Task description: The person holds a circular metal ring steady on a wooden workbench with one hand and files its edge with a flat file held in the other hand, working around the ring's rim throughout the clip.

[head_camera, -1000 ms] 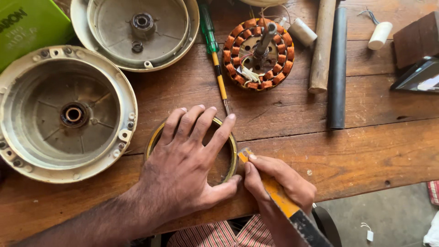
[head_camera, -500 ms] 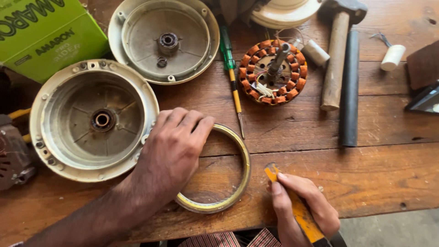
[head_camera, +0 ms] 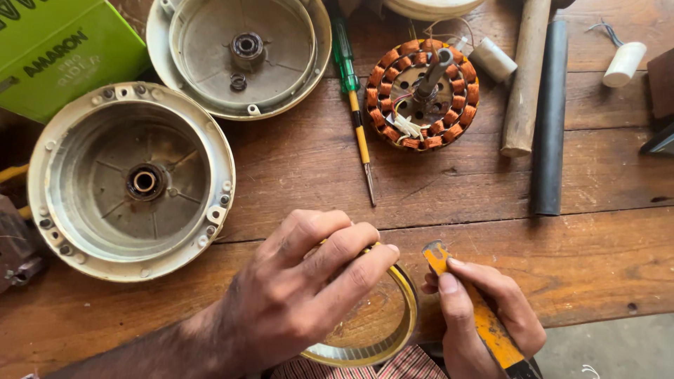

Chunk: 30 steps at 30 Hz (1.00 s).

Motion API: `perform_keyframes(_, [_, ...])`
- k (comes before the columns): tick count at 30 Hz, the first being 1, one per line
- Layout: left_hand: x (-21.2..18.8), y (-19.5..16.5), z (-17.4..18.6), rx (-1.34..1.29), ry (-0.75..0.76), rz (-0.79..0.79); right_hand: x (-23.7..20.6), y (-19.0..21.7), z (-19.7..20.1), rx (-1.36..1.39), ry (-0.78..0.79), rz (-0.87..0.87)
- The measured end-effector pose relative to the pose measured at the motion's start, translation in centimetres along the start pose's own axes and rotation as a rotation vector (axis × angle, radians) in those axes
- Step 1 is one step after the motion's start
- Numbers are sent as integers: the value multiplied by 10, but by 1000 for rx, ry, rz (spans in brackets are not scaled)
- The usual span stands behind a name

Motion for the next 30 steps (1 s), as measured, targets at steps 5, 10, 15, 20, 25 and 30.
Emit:
perform_keyframes(5, [-1, 10, 1, -28, -6, 109, 1, 4, -4, -26, 46, 22])
perform_keyframes(10, [-5, 31, -5, -164, -6, 266, 0, 6, -5, -39, 55, 28])
perform_keyframes(15, [-8, 50, -16, -160, 32, 372, -1, 6, -7, 2, 40, 22])
perform_keyframes(20, [-10, 61, -22, -167, 52, 436, -1, 7, -7, -69, 44, 10])
perform_keyframes(25, [-11, 65, -25, -176, 64, 467, -1, 8, -7, -78, 41, -7])
perform_keyframes(30, [-11, 68, -27, -181, 61, 471, 1, 11, -8, -103, 38, -40])
Point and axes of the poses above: each hand's wrist, its own x-axis towards the middle knuckle, its own z-axis out of the back of the hand, y = z × x, the point moved 9 cm from there along x, towards the middle knuckle, and after that the axes turned 9 degrees about z, right-handed, at the moved point
